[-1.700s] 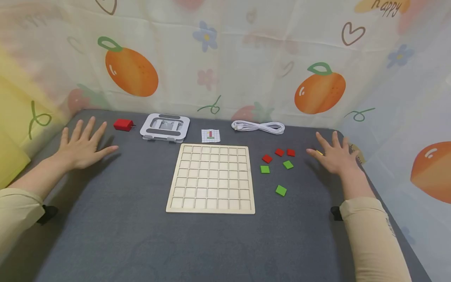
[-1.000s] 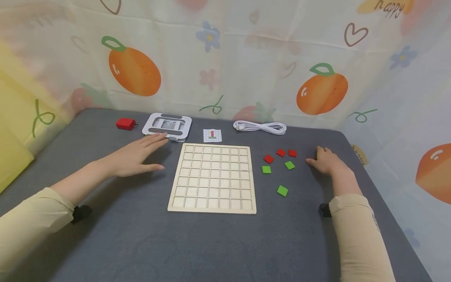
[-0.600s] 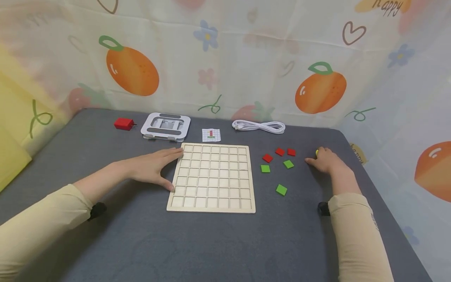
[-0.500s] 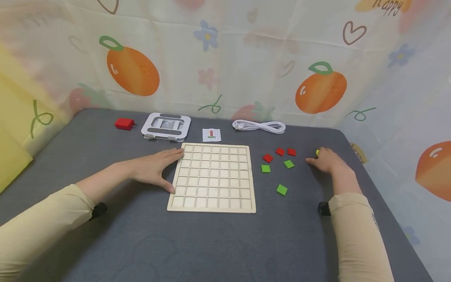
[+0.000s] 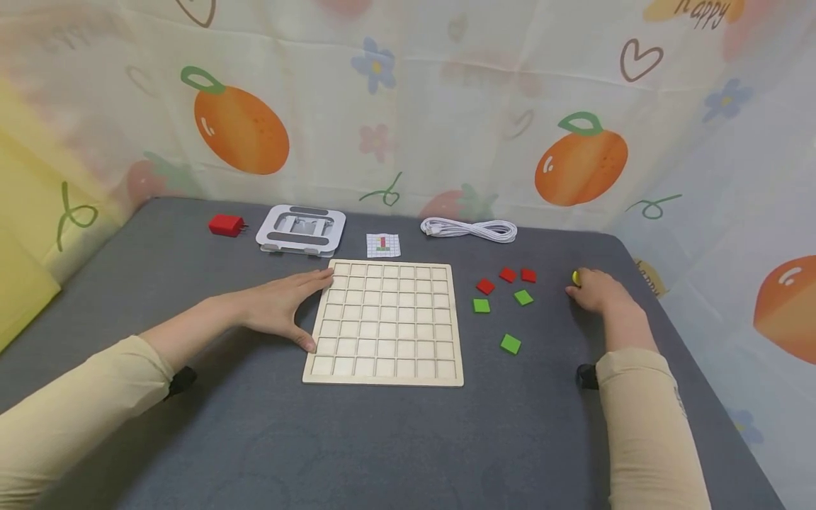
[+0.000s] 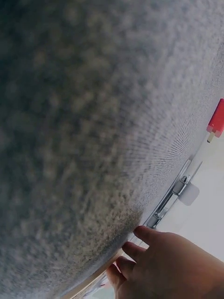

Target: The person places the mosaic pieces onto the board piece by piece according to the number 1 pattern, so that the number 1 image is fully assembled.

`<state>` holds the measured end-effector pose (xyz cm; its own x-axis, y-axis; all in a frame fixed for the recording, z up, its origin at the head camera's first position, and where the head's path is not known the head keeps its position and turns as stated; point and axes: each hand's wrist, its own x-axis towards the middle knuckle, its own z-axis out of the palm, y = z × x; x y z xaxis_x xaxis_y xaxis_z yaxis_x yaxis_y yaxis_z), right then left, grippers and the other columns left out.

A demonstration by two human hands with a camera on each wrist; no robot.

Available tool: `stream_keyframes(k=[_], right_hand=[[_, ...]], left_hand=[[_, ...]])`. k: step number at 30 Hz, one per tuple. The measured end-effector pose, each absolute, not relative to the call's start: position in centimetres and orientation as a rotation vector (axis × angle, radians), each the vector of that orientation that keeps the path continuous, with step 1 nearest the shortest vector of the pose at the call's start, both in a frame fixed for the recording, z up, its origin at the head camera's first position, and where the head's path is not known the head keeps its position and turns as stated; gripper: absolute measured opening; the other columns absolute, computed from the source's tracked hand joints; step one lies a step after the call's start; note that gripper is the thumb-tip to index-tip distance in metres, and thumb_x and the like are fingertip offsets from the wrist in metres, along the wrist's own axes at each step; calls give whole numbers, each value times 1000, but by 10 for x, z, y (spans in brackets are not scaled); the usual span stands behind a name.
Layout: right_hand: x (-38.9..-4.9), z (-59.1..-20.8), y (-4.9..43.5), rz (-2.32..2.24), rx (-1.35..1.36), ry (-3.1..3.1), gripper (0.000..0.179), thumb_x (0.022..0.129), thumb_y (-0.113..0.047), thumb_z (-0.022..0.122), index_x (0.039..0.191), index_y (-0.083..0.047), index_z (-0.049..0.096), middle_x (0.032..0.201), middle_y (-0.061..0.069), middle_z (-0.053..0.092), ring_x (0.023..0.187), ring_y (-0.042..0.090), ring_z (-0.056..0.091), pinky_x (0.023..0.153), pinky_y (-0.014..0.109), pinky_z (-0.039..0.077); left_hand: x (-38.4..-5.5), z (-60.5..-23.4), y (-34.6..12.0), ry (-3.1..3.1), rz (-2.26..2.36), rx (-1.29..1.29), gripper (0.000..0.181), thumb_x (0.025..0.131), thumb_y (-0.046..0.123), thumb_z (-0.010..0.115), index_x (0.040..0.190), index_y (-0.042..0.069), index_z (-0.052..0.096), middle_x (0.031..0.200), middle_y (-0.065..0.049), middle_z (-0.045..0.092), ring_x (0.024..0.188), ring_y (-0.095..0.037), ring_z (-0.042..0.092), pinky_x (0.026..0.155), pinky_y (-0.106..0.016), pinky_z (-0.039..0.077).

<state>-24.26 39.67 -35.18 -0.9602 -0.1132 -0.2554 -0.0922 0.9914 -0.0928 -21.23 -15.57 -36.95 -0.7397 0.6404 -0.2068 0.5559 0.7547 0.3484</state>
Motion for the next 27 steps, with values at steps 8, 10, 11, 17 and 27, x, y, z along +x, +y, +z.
stream_keyframes(k=[8, 10, 11, 17, 27], right_hand=[[-240, -351, 396, -154, -128, 2918, 39, 98, -20, 54, 117, 15, 51, 97, 30, 58, 91, 45, 54, 81, 59, 45], [-240, -350, 396, -160, -117, 2934, 35, 98, -20, 56, 111, 12, 54, 91, 24, 57, 85, 39, 54, 76, 53, 45], [-239, -349, 395, -162, -112, 2941, 33, 98, -20, 57, 108, 11, 56, 88, 22, 57, 82, 36, 53, 74, 50, 45], [-237, -345, 393, -176, -59, 2960, 25, 96, -21, 61, 92, 4, 62, 80, 15, 57, 74, 29, 52, 65, 41, 44], [-238, -343, 386, -148, -142, 3020, 15, 90, -6, 64, 96, 8, 66, 90, 27, 66, 81, 39, 62, 72, 54, 50]], left_hand=[[-213, -374, -157, 2644, 382, 930, 123, 69, 67, 77, 157, 2, 21, 168, -13, 15, 155, -37, 17, 124, -56, 23], [-214, -375, -158, 2646, 386, 929, 123, 69, 67, 77, 157, 3, 21, 168, -12, 15, 155, -36, 17, 123, -56, 23], [-214, -375, -158, 2647, 387, 930, 123, 69, 67, 77, 157, 3, 21, 168, -12, 15, 155, -36, 17, 123, -57, 23], [-213, -375, -158, 2643, 405, 936, 123, 69, 68, 77, 157, 3, 21, 168, -12, 14, 155, -37, 17, 123, -58, 22], [-213, -374, -158, 2638, 397, 941, 122, 70, 66, 77, 157, 2, 20, 168, -13, 14, 155, -38, 15, 124, -58, 20]])
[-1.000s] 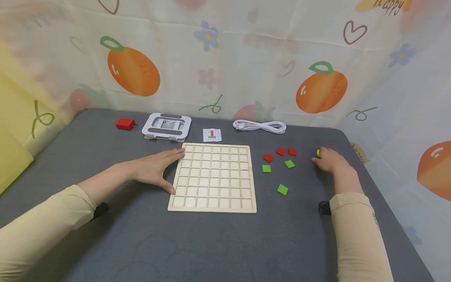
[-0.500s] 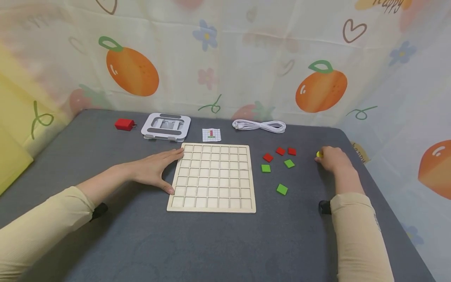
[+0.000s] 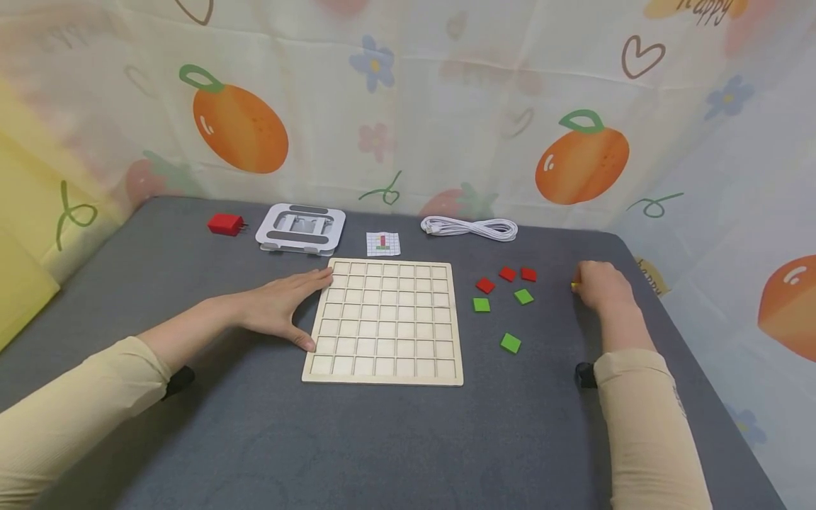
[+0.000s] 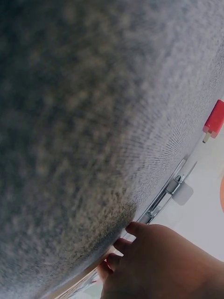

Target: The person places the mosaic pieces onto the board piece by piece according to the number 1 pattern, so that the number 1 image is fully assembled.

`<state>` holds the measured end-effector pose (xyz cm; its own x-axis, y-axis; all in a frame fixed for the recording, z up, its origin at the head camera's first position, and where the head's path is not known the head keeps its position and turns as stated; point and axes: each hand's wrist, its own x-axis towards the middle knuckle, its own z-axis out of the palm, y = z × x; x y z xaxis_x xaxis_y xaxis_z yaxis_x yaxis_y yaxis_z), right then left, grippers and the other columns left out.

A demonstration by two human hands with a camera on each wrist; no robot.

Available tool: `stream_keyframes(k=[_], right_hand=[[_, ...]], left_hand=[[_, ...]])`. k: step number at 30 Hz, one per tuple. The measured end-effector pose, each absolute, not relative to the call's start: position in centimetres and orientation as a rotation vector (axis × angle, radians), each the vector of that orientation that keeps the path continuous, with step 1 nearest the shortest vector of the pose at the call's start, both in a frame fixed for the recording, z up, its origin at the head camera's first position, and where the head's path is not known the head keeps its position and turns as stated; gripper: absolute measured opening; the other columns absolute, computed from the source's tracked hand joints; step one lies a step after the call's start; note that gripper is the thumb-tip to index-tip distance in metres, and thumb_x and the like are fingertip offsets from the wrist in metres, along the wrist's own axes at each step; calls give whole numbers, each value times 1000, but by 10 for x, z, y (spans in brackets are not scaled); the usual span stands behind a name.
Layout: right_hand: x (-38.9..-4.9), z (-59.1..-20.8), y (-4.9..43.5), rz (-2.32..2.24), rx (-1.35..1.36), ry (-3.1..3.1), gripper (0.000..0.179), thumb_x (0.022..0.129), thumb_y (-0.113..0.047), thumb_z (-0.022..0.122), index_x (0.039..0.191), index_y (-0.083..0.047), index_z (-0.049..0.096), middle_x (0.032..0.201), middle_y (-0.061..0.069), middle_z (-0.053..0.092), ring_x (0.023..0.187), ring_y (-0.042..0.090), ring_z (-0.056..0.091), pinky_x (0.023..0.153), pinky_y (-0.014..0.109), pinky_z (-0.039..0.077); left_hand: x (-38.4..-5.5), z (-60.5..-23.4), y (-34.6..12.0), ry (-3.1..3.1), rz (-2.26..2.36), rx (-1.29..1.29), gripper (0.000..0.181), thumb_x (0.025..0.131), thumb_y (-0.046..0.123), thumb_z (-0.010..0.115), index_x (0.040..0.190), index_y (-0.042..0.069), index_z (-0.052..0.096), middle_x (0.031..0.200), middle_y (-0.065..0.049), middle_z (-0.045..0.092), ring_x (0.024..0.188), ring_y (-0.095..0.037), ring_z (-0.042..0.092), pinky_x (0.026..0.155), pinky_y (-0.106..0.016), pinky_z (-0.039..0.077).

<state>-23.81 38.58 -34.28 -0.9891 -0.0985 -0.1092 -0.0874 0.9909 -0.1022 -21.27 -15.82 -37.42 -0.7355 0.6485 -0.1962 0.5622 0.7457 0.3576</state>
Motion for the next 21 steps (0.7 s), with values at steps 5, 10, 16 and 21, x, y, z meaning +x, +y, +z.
stream_keyframes(k=[5, 10, 16, 21], right_hand=[[-240, -345, 386, -139, -150, 3027, 11, 89, -4, 64, 93, 6, 65, 90, 26, 66, 83, 41, 62, 73, 54, 49], [-241, -347, 391, -212, -93, 3029, 20, 88, -7, 66, 100, 9, 64, 100, 32, 66, 92, 48, 60, 79, 58, 47], [-238, -348, 399, -289, 38, 3007, 35, 89, -14, 67, 108, 14, 62, 109, 36, 62, 101, 54, 55, 83, 62, 45], [-238, -348, 398, -342, 64, 3008, 33, 87, -15, 69, 105, 12, 65, 105, 34, 64, 97, 51, 57, 80, 59, 47]], left_hand=[[-213, -374, -157, 2630, 396, 937, 121, 71, 65, 77, 157, 2, 19, 168, -13, 13, 155, -38, 15, 124, -58, 19], [-214, -375, -157, 2629, 385, 938, 121, 72, 65, 76, 157, 2, 19, 168, -13, 12, 155, -38, 14, 124, -58, 19], [-215, -375, -157, 2621, 379, 936, 122, 71, 67, 75, 158, 3, 18, 168, -13, 11, 156, -37, 13, 125, -58, 18], [-214, -374, -157, 2622, 380, 930, 122, 71, 67, 76, 158, 3, 18, 168, -13, 11, 156, -37, 13, 124, -58, 18]])
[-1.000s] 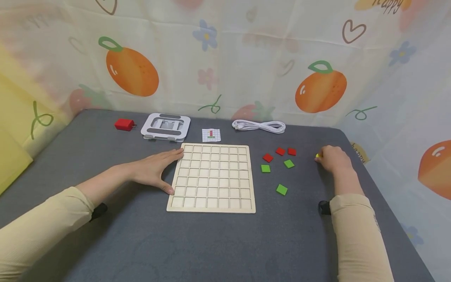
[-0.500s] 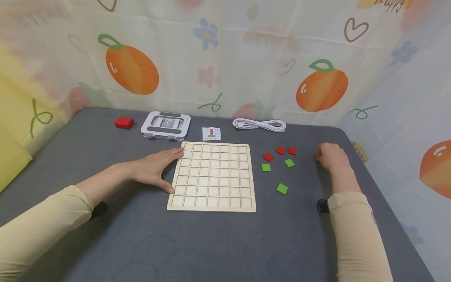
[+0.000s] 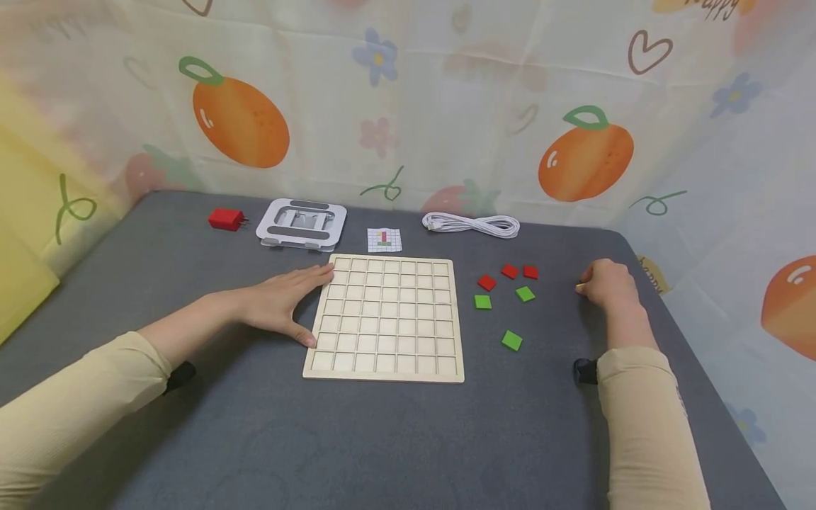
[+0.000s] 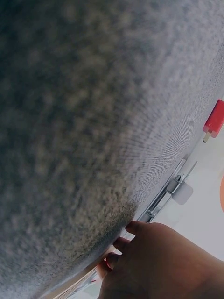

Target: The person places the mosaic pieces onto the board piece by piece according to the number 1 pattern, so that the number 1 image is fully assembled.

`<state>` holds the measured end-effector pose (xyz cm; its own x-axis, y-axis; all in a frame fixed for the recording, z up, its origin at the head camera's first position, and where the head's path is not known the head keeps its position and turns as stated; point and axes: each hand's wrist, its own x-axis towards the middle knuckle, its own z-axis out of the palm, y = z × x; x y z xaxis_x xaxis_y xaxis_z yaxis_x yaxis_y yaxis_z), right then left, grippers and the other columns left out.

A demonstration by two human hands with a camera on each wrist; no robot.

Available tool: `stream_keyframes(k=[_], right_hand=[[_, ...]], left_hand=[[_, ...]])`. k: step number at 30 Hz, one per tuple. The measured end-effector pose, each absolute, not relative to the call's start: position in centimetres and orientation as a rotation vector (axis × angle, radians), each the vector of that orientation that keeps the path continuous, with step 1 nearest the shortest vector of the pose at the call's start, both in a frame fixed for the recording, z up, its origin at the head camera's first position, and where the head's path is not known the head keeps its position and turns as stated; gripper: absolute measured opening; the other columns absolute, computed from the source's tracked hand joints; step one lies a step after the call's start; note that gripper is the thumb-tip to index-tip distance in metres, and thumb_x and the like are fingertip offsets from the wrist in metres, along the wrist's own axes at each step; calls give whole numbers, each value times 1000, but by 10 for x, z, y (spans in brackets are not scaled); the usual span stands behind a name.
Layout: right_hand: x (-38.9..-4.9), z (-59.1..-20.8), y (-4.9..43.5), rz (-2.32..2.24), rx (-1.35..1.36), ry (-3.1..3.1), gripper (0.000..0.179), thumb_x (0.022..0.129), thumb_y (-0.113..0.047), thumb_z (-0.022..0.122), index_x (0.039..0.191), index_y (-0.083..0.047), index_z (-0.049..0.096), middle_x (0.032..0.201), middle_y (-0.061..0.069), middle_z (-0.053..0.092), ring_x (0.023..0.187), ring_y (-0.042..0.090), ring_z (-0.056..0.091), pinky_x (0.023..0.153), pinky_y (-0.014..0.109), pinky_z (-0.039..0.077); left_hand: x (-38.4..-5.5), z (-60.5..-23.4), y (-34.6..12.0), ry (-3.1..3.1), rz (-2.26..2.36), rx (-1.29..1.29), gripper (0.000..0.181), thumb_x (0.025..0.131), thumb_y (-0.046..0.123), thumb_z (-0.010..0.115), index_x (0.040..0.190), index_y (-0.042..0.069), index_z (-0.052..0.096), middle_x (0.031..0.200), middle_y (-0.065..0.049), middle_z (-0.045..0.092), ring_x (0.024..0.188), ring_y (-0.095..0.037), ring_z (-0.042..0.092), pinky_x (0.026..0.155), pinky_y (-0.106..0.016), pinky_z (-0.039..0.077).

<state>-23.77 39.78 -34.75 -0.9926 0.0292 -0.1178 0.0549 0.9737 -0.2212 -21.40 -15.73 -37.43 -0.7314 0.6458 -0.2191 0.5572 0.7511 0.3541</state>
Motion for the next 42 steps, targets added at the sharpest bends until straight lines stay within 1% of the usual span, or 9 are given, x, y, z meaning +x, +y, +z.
stream_keyframes(k=[9, 14, 21, 29, 32, 34, 37, 40, 42], right_hand=[[-235, -346, 398, -373, 49, 3042, 31, 83, -19, 73, 95, 9, 72, 98, 31, 67, 90, 47, 58, 72, 54, 47], [-234, -348, 394, -388, 60, 3097, 25, 82, -17, 74, 89, 7, 70, 89, 26, 67, 83, 42, 59, 65, 49, 45], [-241, -350, 375, -476, 40, 3215, 21, 89, -11, 66, 104, 4, 67, 100, 31, 68, 94, 49, 59, 75, 59, 45], [-249, -345, 342, -596, -21, 3292, 18, 88, -12, 70, 102, 0, 69, 95, 26, 70, 87, 39, 61, 77, 54, 45], [-250, -339, 321, -694, -65, 3293, 17, 89, -13, 71, 101, -2, 70, 94, 24, 71, 87, 37, 64, 75, 48, 47], [-250, -335, 307, -777, -100, 3292, 17, 89, -14, 71, 102, -3, 70, 94, 22, 72, 86, 32, 67, 71, 39, 48], [-251, -331, 287, -922, -129, 3267, 18, 91, -17, 71, 104, -5, 70, 95, 20, 74, 75, 14, 67, 64, 25, 48], [-252, -329, 265, -1090, -128, 3195, 18, 92, -18, 70, 106, -6, 70, 98, 19, 74, 67, -4, 62, 63, 19, 51], [-253, -328, 250, -1209, -114, 3118, 19, 92, -18, 70, 107, -6, 69, 98, 15, 73, 66, -7, 62, 64, 18, 54]], left_hand=[[-213, -374, -158, 2627, 391, 935, 121, 71, 65, 77, 158, 3, 18, 168, -13, 11, 156, -38, 13, 125, -58, 17], [-213, -374, -157, 2624, 389, 930, 121, 72, 65, 76, 158, 3, 18, 168, -13, 11, 156, -38, 13, 125, -58, 17], [-212, -375, -160, 2623, 407, 927, 121, 72, 64, 77, 157, 2, 18, 168, -14, 11, 155, -39, 13, 124, -59, 17], [-214, -376, -159, 2628, 400, 942, 123, 71, 69, 75, 158, 3, 18, 168, -14, 11, 155, -39, 13, 124, -59, 17], [-214, -376, -158, 2627, 399, 938, 122, 71, 68, 75, 158, 2, 18, 168, -14, 12, 155, -39, 14, 124, -59, 17], [-214, -376, -158, 2625, 400, 934, 122, 71, 67, 76, 157, 2, 18, 168, -14, 12, 155, -39, 14, 124, -59, 17], [-214, -376, -157, 2625, 398, 932, 122, 71, 67, 76, 157, 2, 18, 168, -14, 12, 155, -39, 14, 124, -60, 18], [-214, -377, -158, 2625, 397, 931, 122, 71, 67, 76, 158, 3, 18, 168, -14, 12, 155, -39, 14, 124, -60, 17], [-214, -377, -158, 2625, 400, 932, 122, 71, 67, 76, 158, 3, 18, 168, -14, 12, 155, -39, 14, 124, -59, 17]])
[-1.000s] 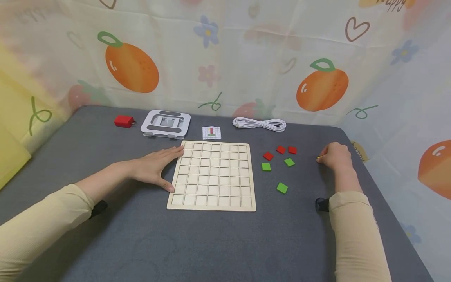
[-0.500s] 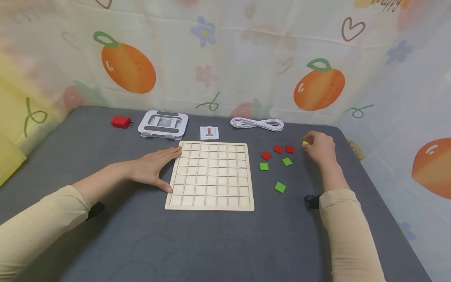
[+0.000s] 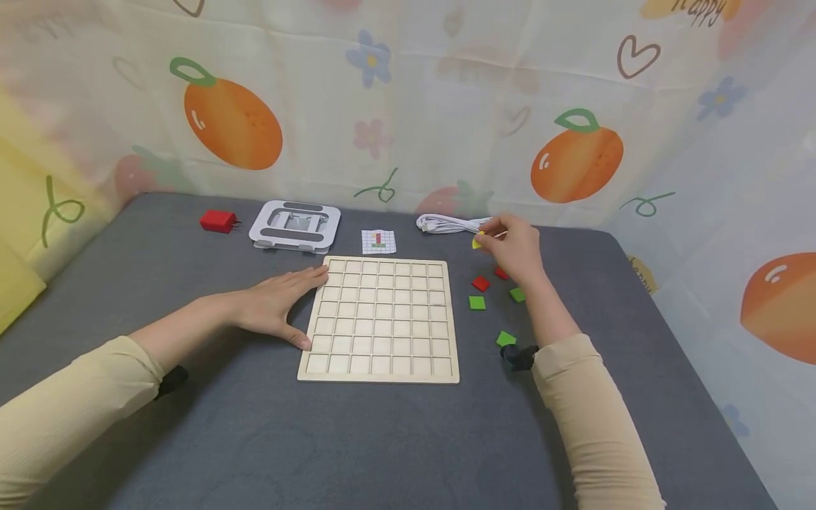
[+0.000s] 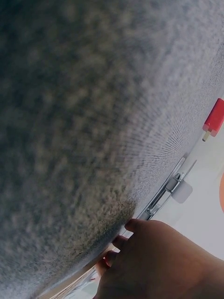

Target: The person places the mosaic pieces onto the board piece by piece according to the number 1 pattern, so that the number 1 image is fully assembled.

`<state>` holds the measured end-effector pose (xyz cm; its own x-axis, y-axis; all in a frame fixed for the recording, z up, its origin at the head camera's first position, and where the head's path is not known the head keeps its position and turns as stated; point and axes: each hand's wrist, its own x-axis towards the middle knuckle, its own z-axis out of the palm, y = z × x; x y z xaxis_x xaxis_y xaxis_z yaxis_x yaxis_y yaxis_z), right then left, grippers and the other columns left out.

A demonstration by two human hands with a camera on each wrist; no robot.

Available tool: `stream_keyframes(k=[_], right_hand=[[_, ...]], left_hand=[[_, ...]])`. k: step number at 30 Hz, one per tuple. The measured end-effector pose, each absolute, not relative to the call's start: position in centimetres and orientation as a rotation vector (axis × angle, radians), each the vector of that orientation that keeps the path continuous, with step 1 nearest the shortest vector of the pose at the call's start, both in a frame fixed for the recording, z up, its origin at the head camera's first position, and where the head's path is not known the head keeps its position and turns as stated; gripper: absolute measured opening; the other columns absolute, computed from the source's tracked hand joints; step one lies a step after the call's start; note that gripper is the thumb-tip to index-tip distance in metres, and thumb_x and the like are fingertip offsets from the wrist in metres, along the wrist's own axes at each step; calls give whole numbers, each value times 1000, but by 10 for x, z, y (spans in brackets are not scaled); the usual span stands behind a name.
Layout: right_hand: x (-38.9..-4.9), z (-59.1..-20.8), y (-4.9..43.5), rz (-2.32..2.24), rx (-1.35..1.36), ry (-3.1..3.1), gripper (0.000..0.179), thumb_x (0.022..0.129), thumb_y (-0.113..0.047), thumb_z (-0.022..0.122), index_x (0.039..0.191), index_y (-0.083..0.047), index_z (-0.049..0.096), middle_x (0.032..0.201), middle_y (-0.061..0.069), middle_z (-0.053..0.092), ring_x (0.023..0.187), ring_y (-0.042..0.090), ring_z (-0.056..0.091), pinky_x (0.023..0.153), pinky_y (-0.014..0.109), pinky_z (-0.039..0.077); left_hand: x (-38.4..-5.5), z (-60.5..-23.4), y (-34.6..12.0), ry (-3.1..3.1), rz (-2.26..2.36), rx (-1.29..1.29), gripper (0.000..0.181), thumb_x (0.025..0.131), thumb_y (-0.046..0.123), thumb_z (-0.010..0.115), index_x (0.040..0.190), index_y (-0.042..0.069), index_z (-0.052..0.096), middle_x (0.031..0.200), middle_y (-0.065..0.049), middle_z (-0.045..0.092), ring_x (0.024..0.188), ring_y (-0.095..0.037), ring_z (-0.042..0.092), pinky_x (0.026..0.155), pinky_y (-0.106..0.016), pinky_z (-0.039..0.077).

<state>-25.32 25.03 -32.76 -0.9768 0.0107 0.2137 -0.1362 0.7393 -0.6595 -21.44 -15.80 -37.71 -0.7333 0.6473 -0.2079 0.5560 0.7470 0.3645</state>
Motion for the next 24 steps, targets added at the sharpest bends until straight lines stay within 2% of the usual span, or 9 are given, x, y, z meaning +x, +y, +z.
stream_keyframes(k=[6, 12, 18, 22, 24], right_hand=[[-258, -327, 209, 1491, 139, -2686, 26, 90, -15, 72, 111, 0, 66, 92, -3, 67, 75, 2, 70, 75, 21, 60], [-263, -327, 173, 1675, 228, -2651, 28, 89, -14, 73, 111, 2, 66, 94, 1, 68, 78, 6, 70, 85, 35, 61], [-266, -329, 144, 1715, 280, -2617, 20, 88, -11, 73, 105, -1, 68, 86, -4, 67, 75, 8, 66, 90, 46, 59], [-269, -332, 130, 1803, 276, -2576, 21, 88, -9, 73, 107, 0, 68, 84, -5, 67, 77, 12, 68, 92, 49, 58], [-270, -333, 125, 1847, 257, -2573, 24, 88, -8, 73, 111, 1, 69, 84, -4, 66, 78, 14, 69, 92, 46, 58]], left_hand=[[-214, -377, -158, 2624, 408, 943, 122, 71, 67, 75, 157, 2, 18, 168, -14, 12, 155, -39, 14, 124, -59, 17], [-213, -375, -157, 2622, 413, 936, 122, 71, 65, 76, 157, 1, 19, 168, -15, 12, 155, -39, 13, 124, -59, 17], [-213, -375, -157, 2620, 400, 921, 122, 71, 67, 76, 158, 2, 18, 168, -14, 11, 156, -38, 12, 124, -59, 17], [-214, -376, -157, 2622, 401, 919, 123, 71, 67, 76, 158, 3, 18, 168, -13, 11, 156, -37, 12, 124, -59, 17], [-214, -377, -157, 2623, 397, 919, 123, 71, 68, 76, 158, 3, 18, 168, -13, 11, 156, -37, 12, 124, -59, 17]])
